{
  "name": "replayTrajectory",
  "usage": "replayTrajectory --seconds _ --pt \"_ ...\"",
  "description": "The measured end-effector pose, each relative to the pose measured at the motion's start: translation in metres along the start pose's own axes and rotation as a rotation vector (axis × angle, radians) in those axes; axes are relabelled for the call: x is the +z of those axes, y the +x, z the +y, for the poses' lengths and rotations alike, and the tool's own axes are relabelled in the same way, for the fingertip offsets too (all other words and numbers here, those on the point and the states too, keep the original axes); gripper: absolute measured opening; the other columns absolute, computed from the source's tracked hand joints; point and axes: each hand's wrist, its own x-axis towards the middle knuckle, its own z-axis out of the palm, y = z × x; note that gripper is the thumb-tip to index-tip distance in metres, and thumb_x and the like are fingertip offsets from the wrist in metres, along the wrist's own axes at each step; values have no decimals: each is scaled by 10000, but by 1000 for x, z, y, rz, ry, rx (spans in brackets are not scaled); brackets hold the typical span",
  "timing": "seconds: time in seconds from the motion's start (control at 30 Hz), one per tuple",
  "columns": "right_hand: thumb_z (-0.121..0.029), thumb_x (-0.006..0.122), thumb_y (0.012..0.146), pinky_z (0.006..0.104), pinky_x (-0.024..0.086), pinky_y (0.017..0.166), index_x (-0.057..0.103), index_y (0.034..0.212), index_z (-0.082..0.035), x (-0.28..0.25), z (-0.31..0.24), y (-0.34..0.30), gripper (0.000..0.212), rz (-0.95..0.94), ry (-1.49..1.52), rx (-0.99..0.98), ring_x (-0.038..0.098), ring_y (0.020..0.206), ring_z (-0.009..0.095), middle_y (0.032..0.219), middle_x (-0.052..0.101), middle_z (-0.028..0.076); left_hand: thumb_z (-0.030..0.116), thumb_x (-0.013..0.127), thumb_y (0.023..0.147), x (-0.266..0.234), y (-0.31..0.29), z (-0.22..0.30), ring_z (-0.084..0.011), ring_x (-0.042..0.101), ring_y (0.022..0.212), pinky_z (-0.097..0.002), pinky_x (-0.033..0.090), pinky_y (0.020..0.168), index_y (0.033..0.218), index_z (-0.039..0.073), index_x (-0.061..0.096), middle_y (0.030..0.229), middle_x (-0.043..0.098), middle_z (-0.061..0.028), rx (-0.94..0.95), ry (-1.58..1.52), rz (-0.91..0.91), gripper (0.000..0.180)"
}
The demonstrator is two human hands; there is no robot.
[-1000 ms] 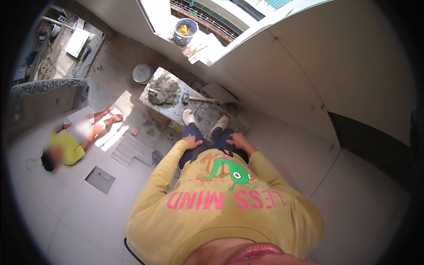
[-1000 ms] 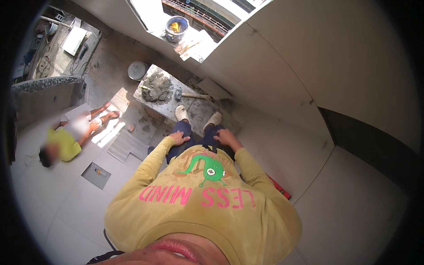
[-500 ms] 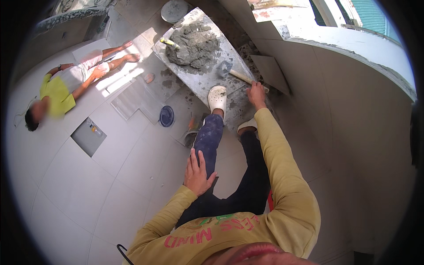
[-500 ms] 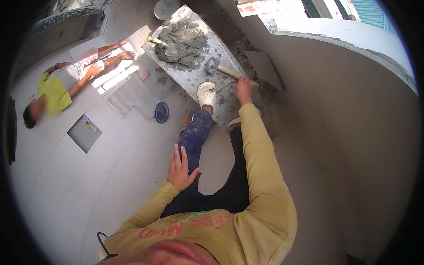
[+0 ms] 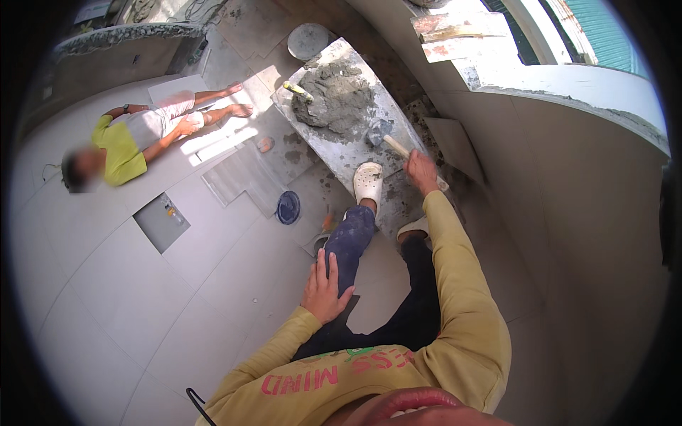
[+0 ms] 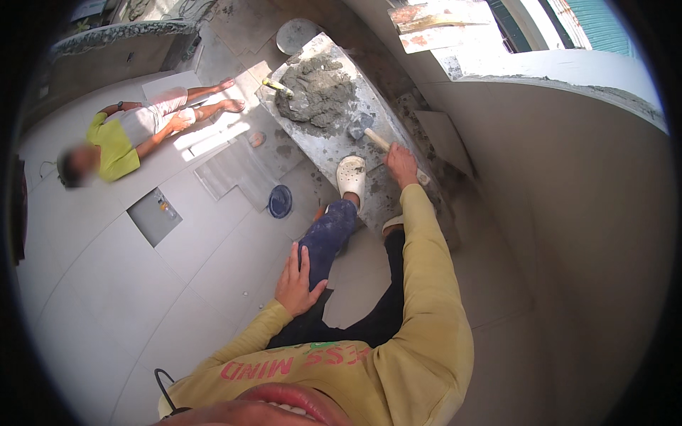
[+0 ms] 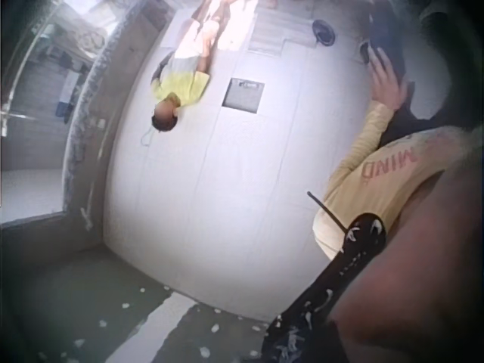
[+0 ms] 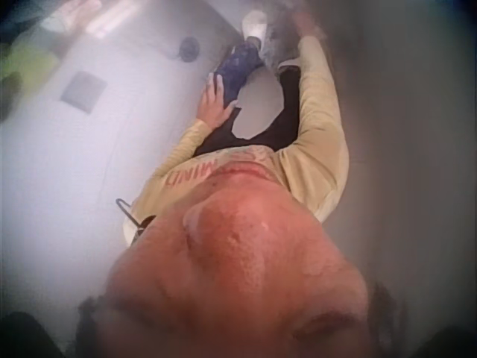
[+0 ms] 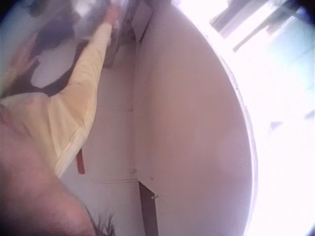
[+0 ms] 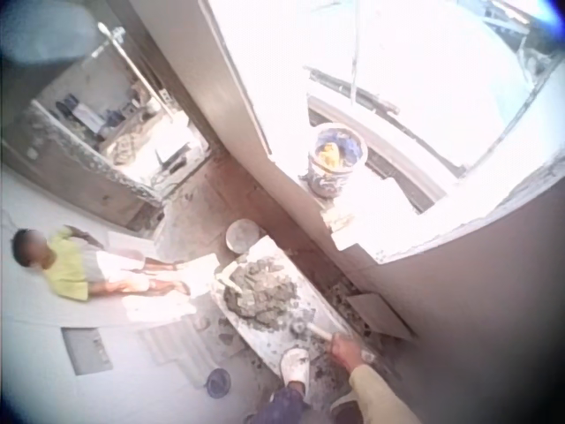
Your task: The person checks the alignment of a wall tile using a spirit level and taps it with a rubber mallet. They then pick up a new tile, wipe it with a sponge, and apply cement to its back using a trowel.
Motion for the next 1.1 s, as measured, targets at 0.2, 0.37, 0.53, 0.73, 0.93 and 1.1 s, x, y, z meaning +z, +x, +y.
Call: replayTrajectory --seconds 0.2,0.37,0.53,0.73,0.93,1.1 --pt "-318 678 931 496 537 664 618 1137 -17 -145 -30 -178 370 -468 1082 321 695 728 402 841 713 207 393 635 961 15 -25 -1 -526 354 1412 -505 353 1158 1580 -45 182 1615 157 -358 9 -54 -108 884" --pt "-419 612 977 477 538 614 597 1159 7 -240 4 -400 464 -8 348 129 694 677 333 838 698 197 533 559 984 -30 -48 -14 -428 356 1468 -444 326 1189 1579 -2 286 1640 207 -303 99 -194 -341 845" --pt "-394 625 992 387 482 422 573 1134 1 -353 -32 -546 423 -193 673 637 579 464 196 673 581 94 643 519 972 -108 -64 -10 -385 335 1491 -395 290 1210 1575 10 320 1627 267 -287 87 -188 -441 897" --pt "-328 620 989 354 459 412 563 1113 2 -333 -56 -697 357 -392 894 679 540 458 166 676 557 85 689 497 968 -123 -47 5 -332 441 1441 -356 318 1184 1530 -54 378 1526 470 -261 52 -449 -461 939" --pt "-228 649 947 322 460 405 567 1168 -3 -397 -58 -762 326 -411 1023 603 549 486 140 670 538 37 673 586 933 -137 -1 -3 -297 615 1264 -368 428 1087 1341 -41 618 1290 663 -261 139 -233 -540 823" --pt "-179 674 890 346 478 416 616 1066 -17 -330 -89 -771 247 192 1489 714 624 519 182 686 622 102 613 672 895 -198 16 114 -350 708 1066 -418 519 946 1120 26 762 1084 738 -252 397 46 -325 635"
